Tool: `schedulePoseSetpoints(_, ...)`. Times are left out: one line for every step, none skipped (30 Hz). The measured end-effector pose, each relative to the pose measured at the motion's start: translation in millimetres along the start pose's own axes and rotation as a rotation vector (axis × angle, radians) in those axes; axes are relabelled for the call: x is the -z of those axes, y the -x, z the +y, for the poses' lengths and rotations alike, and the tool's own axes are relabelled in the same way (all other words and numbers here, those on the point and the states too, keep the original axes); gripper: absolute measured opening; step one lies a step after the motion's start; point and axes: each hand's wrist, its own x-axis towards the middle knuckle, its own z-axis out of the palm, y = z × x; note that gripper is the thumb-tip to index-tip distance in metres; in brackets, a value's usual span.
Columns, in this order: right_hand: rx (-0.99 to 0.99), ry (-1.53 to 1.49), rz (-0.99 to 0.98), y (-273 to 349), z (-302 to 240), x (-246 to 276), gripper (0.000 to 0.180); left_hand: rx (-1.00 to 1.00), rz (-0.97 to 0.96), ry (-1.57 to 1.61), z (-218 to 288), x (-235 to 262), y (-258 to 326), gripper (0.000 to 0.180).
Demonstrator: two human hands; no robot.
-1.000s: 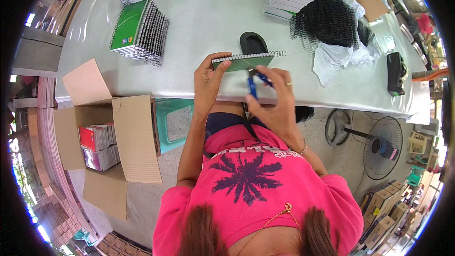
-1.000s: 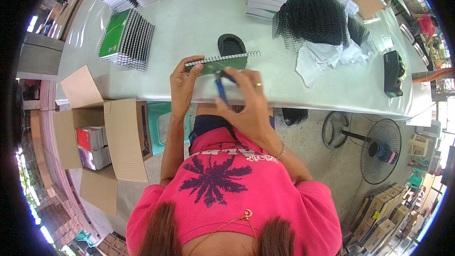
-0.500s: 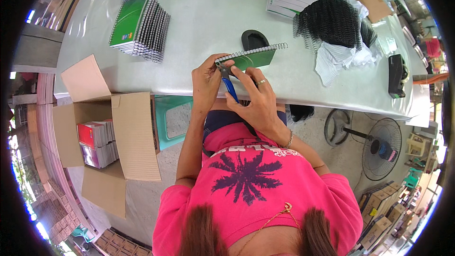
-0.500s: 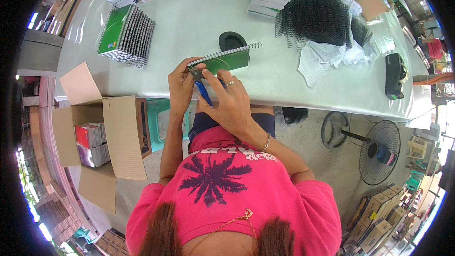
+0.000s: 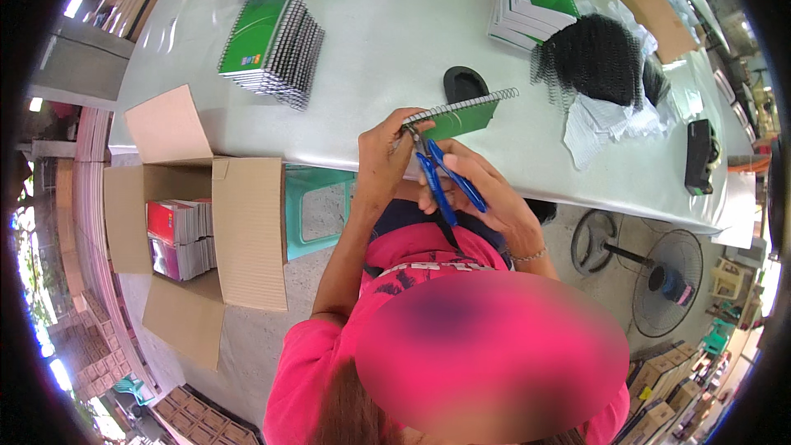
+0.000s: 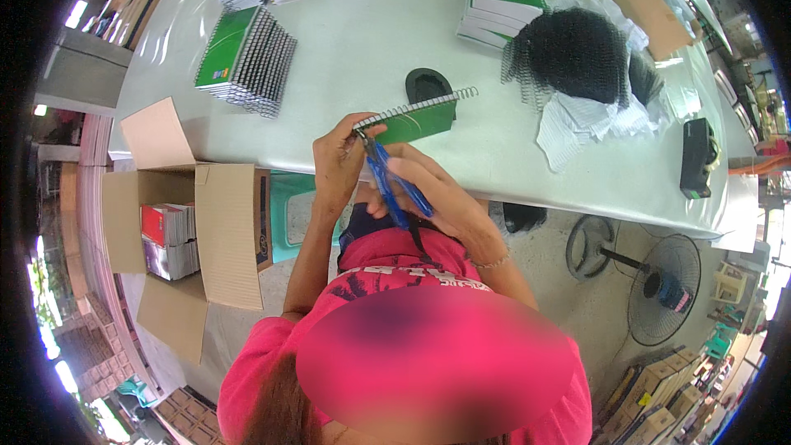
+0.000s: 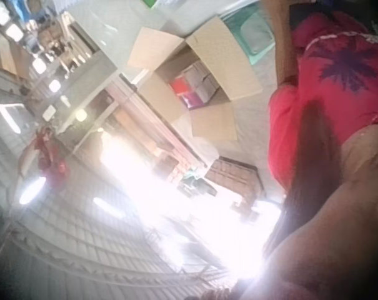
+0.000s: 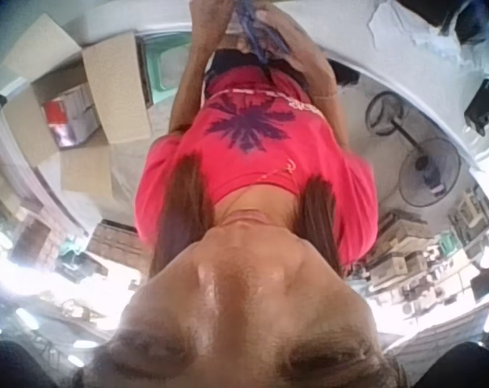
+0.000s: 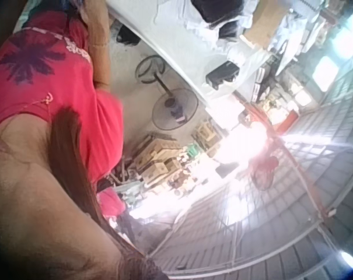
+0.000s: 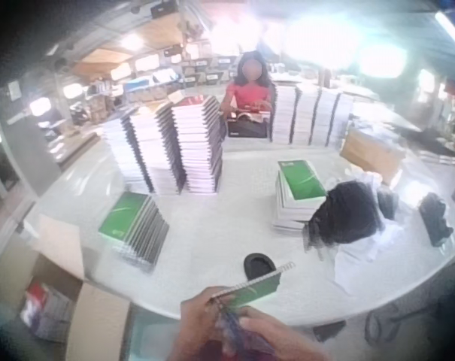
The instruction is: The person binds notebooks by inserting a spiral wire into the punched holes of the covers and pages, then using a tool to crimp or cut the wire ends.
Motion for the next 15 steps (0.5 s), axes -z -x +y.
schedulePoseSetpoints(0.072,0.159,0.043,5.3,-2.0,4.2,0.035,0.014,0.025,-0.006,5.6,2.7,-0.1,0.025)
schedulePoseSetpoints(0.146,0.317,0.085,10.0,-3.1,6.0,0.036,0.028,0.050,-0.012,10.5,5.6,-0.3,0.024)
schedulePoseSetpoints(0.219,0.477,0.125,14.2,-5.6,9.9,0.037,0.042,0.078,-0.015,14.0,7.9,-0.1,0.023)
schedulePoseSetpoints(0.252,0.691,0.220,20.7,-12.8,19.1,0.039,0.067,0.139,-0.011,19.0,14.3,-2.4,0.023)
schedulePoseSetpoints(0.285,0.903,0.316,27.1,-21.8,30.5,0.040,0.102,0.200,-0.002,27.8,22.5,-4.7,0.024)
schedulePoseSetpoints(0.315,1.112,0.425,31.3,-27.6,42.0,0.043,0.137,0.250,0.010,38.3,29.7,-9.1,0.025)
schedulePoseSetpoints(0.391,1.255,0.559,30.7,-29.9,49.2,0.043,0.068,0.323,-0.065,43.1,43.8,-13.8,0.026)
schedulePoseSetpoints(0.468,1.395,0.698,26.5,-28.8,59.5,0.043,-0.003,0.393,-0.141,46.0,60.2,-22.2,0.026)
schedulePoseSetpoints(0.546,1.530,0.837,21.1,-24.6,70.2,0.044,-0.048,0.493,-0.185,50.5,76.3,-30.3,0.028)
schedulePoseSetpoints(0.582,1.557,0.866,15.4,-18.6,82.7,0.042,-0.093,0.595,-0.224,53.5,92.6,-39.7,0.032)
schedulePoseSetpoints(0.622,1.586,0.901,10.2,-13.9,95.6,0.041,-0.180,0.613,-0.044,57.1,110.2,-53.4,0.040)
schedulePoseSetpoints(0.666,1.612,0.928,5.3,-10.2,103.7,0.039,-0.218,0.625,0.048,63.1,127.3,-63.8,0.040)
schedulePoseSetpoints(0.677,1.618,0.949,3.6,-8.1,107.5,0.039,-0.253,0.634,0.143,68.2,141.7,-74.4,0.040)
schedulePoseSetpoints(0.689,1.621,0.972,2.0,-5.9,110.1,0.038,-0.287,0.663,0.103,71.8,154.3,-87.0,0.034)
schedulePoseSetpoints(0.700,1.624,1.000,2.0,-5.9,111.7,0.038,-0.322,0.688,0.066,74.9,164.6,-101.8,0.030)
